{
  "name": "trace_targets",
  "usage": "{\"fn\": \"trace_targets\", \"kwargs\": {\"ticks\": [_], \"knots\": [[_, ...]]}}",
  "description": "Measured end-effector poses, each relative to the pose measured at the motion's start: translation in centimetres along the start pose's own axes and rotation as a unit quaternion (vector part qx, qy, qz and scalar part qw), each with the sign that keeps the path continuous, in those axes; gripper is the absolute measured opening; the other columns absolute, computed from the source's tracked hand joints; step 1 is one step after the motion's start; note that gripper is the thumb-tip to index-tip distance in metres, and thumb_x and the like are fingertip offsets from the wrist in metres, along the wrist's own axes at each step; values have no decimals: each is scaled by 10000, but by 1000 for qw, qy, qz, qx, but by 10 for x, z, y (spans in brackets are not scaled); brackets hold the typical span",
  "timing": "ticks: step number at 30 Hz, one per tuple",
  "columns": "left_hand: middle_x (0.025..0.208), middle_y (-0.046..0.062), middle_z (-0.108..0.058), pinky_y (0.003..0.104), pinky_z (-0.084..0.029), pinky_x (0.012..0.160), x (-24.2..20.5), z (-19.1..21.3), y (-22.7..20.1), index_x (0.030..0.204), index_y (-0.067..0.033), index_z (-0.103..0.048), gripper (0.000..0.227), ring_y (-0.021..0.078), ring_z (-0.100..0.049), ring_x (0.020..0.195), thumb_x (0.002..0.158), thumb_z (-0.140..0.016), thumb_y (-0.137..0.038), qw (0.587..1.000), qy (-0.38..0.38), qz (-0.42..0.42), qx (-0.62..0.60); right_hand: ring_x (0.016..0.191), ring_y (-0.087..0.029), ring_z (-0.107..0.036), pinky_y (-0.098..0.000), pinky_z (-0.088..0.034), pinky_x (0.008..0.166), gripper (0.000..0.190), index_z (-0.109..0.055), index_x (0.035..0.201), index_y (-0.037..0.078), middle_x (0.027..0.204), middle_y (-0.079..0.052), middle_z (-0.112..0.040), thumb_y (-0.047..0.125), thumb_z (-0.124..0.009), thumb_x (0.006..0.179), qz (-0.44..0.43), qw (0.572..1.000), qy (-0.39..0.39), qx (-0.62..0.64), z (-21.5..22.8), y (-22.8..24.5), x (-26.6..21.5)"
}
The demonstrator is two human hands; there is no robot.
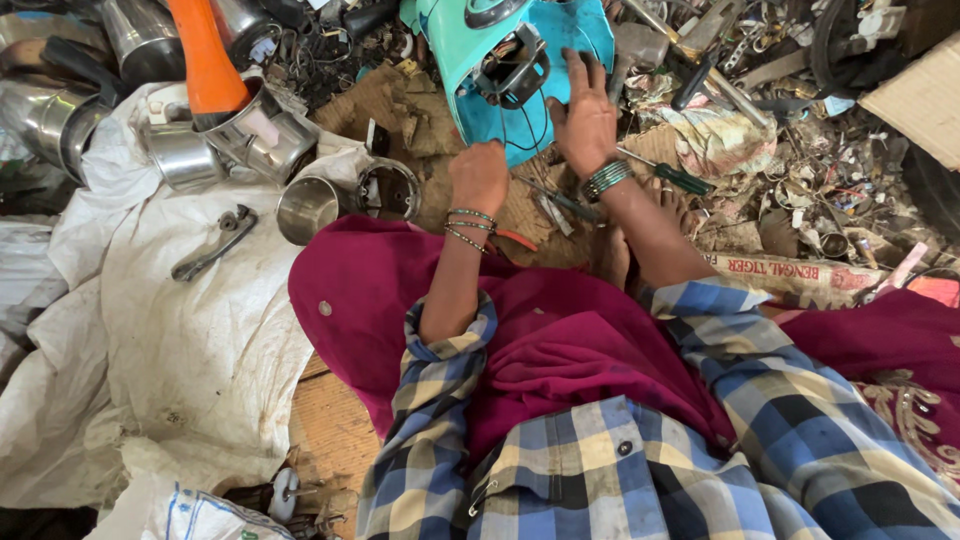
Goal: The person is sitting on the floor and using a screwdriver to work on the internal components of a teal-colored electric motor. They repeatedly adjust the wires and parts inside the motor housing.
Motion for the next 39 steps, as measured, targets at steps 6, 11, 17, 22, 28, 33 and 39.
{"fn": "trace_targets", "kwargs": {"ticks": [6, 11, 17, 22, 28, 33, 39], "knots": [[895, 232, -718, 502, -557, 643, 4, 14, -6, 1061, -5, -700, 258, 421, -707, 753, 949, -597, -213, 991, -78, 48, -100, 714, -352, -696, -467, -538, 680, 179, -757, 949, 139, 785, -124, -708, 263, -651, 1024, -49, 971, 236, 12, -28, -24, -17], [785, 187, -700, 463, -537, 669, 21, -5, 4, 1279, -71, -696, 338, 329, -671, 663, 1048, -555, -273, 928, -52, 175, -326, 650, -368, -665, -489, -520, 611, 185, -710, 843, 99, 727, -158, -675, 187, -632, 986, 39, 963, 265, -6, -42, 6, -24], [844, 6, -701, 287, -534, 599, 21, -27, 6, 1189, -9, -726, 310, 90, -620, 702, 957, -729, -215, 714, -7, 229, -662, 668, -383, -656, -493, -509, 610, 113, -669, 844, 53, 710, -201, -642, 109, -600, 914, 57, 963, 262, -29, -27, 22, -41], [877, 19, -734, 265, -530, 597, 26, -23, 2, 1166, -14, -733, 276, 83, -652, 719, 939, -729, -171, 761, -18, 204, -615, 692, -416, -654, -509, -516, 642, 207, -663, 856, 43, 740, -224, -647, 190, -634, 999, 7, 970, 242, 25, -12, 18, -34], [924, 38, -750, 261, -553, 666, 29, -33, 15, 1119, 18, -736, 195, 94, -672, 784, 976, -673, -99, 716, -28, 200, -668, 716, -434, -652, -526, -512, 664, 181, -665, 901, 29, 746, -242, -648, 192, -642, 976, 14, 950, 307, 55, -13, 34, -34], [884, 11, -702, 262, -489, 620, 31, -21, 14, 1108, -6, -713, 153, 81, -580, 722, 1018, -627, -94, 759, -74, 176, -622, 615, -363, -636, -488, -511, 622, 224, -715, 883, 38, 684, -191, -659, 231, -660, 984, 27, 945, 316, 77, -7, 31, -28], [771, 36, -713, 325, -504, 571, 23, 14, -9, 1061, -48, -707, 171, 141, -629, 613, 1003, -654, -199, 849, -46, 169, -498, 513, -133, -617, -320, -501, 481, 224, -757, 1029, 67, 787, -24, -738, 257, -637, 1033, -186, 936, 235, 185, -12, -36, -13]]}}
Point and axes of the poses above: each hand's wrist, its own x-axis towards the middle knuckle, its own z-axis out of the back of the hand, y = z × x, the point moved 6 cm from there along x, towards the middle knuckle
